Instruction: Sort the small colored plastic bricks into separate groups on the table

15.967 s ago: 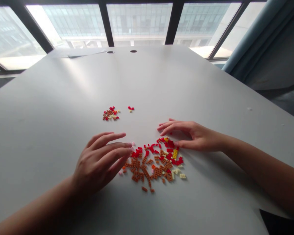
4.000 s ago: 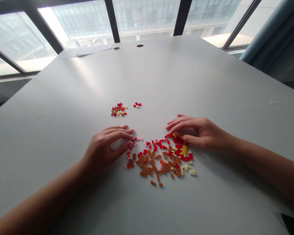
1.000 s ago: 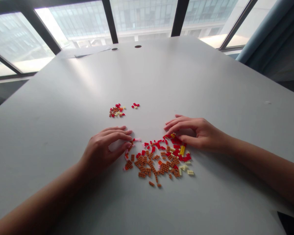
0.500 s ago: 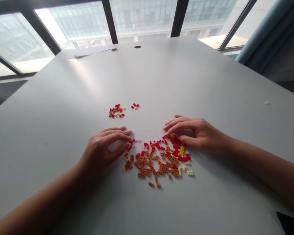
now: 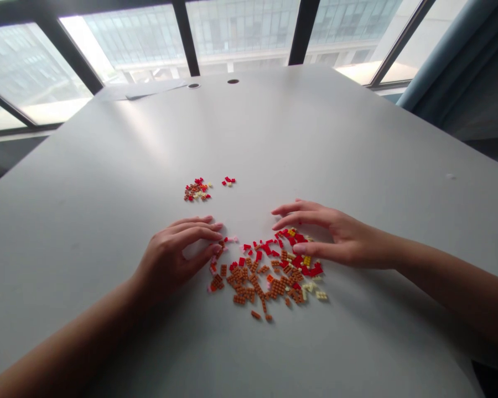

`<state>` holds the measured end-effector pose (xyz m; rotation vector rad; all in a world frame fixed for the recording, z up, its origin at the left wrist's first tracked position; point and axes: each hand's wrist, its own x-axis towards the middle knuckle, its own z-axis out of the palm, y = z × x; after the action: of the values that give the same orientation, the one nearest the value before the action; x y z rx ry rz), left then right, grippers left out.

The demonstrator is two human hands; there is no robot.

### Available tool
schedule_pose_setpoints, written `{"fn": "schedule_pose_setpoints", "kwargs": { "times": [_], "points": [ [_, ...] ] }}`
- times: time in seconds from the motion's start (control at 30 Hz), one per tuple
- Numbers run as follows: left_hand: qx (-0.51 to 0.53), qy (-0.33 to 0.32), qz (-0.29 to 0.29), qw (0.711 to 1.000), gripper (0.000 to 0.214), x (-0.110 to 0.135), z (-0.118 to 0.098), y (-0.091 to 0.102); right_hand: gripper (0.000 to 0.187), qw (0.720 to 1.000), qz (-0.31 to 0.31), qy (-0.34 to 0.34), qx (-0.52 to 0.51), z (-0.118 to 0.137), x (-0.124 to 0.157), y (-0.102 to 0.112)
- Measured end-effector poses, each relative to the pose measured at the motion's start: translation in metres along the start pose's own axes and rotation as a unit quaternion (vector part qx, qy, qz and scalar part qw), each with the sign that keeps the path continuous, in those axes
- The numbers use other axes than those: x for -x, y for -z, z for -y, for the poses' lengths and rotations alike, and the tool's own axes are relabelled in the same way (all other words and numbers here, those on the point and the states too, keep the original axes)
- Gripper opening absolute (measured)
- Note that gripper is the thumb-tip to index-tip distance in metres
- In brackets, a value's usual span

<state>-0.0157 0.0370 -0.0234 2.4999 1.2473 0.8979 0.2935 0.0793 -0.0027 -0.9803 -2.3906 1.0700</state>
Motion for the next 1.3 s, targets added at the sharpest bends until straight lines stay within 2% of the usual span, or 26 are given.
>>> {"fn": "schedule_pose_setpoints", "kwargs": {
  "times": [0.27, 0.53, 0.63, 0.7, 0.8, 0.9, 1.03, 1.3],
  "points": [
    [-0.006, -0.004, 0.0, 1.0, 0.011, 0.0, 0.0, 0.001, 0.052, 0.995, 0.006, 0.032, 0.096, 0.002, 0.002, -0.012],
    [-0.006, -0.004, 0.002, 1.0, 0.011, 0.0, 0.0, 0.001, 0.044, 0.994, -0.01, 0.05, 0.096, 0.0, 0.0, -0.01],
    [-0.005, -0.003, 0.001, 1.0, 0.011, 0.0, 0.0, 0.001, 0.024, 0.995, -0.022, 0.067, 0.067, 0.002, 0.001, -0.005],
    [-0.004, -0.002, 0.001, 1.0, 0.011, 0.0, 0.0, 0.001, 0.011, 0.991, -0.032, 0.101, 0.076, 0.004, 0.002, -0.003],
    [-0.004, -0.003, 0.001, 1.0, 0.011, 0.0, -0.001, 0.001, 0.012, 0.974, -0.043, 0.163, 0.149, 0.007, 0.004, -0.005],
    [-0.008, -0.004, 0.0, 1.0, 0.011, -0.001, -0.001, 0.0, 0.013, 0.958, -0.035, 0.196, 0.209, 0.013, 0.006, -0.01],
    [-0.008, -0.001, 0.002, 1.0, 0.011, -0.001, -0.002, 0.001, 0.015, 0.949, -0.019, 0.201, 0.244, 0.02, 0.008, -0.014],
    [-0.005, 0.004, 0.002, 1.0, 0.012, 0.0, -0.001, 0.001, 0.016, 0.942, -0.044, 0.187, 0.274, 0.022, 0.008, -0.022]
  ]
}}
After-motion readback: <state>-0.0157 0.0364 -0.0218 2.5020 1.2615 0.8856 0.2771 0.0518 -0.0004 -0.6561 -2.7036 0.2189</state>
